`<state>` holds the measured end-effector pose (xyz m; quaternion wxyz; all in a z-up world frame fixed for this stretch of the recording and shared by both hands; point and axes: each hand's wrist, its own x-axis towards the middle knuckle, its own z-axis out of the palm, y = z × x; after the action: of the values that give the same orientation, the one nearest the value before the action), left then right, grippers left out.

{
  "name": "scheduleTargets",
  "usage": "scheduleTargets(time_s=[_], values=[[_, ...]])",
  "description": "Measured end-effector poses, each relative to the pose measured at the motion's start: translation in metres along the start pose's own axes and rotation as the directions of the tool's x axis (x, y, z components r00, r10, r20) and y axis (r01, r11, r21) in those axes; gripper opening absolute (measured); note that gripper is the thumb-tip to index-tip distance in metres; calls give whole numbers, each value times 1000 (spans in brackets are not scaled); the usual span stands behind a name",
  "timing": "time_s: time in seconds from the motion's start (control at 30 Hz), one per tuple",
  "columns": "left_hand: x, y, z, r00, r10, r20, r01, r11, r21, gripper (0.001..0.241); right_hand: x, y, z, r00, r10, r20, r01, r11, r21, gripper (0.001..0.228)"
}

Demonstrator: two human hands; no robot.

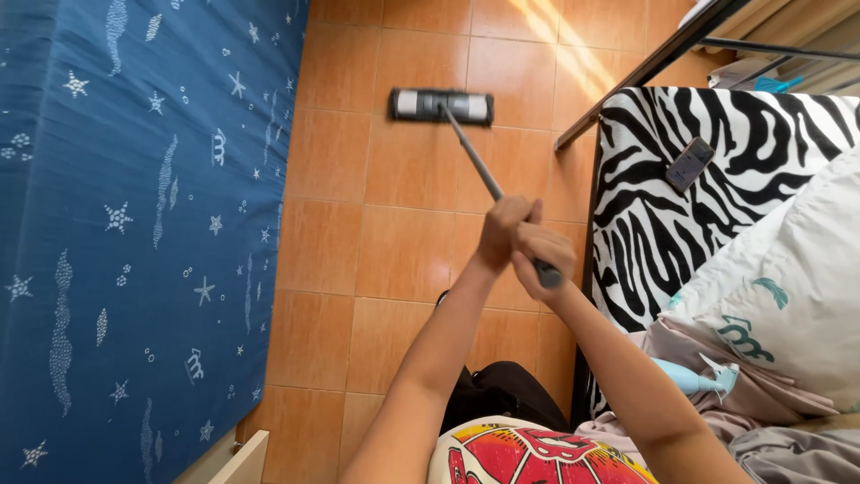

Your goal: The person mops a tiled floor in a bedroom using a flat mop. They briefly pause to spray a cleaning solution from a bottle onto the floor before continuing to sweep the area around a bed and a blue mat.

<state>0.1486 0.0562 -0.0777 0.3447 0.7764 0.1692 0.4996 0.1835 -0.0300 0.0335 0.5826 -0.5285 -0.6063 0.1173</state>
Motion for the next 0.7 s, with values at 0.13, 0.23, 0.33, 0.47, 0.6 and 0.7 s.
scheduleTargets(time_s=[0.13,0.23,0.33,0.47,0.6,0.7], values=[[-18,-62,-1,995,11,103,-10,1000,-14,33,-8,35,24,996,40,85,-37,999,-39,20],[2,-25,-25,992,-23,123,27,999,-27,31,1,18,23,995,56,85,-60,997,44,23],[24,56,-67,984,-160,73,160,987,2,36,26,-50,9,988,57,147,-69,995,78,30],[44,121,-114,984,-176,17,175,983,50,35,65,-128,-6,982,-46,181,-7,960,281,32],[45,107,-129,993,-110,-50,114,991,71,42,93,-125,6,927,-281,247,112,838,534,41],[46,77,-127,986,-117,-121,128,988,84,44,101,-99,26,919,-330,216,164,818,552,38]])
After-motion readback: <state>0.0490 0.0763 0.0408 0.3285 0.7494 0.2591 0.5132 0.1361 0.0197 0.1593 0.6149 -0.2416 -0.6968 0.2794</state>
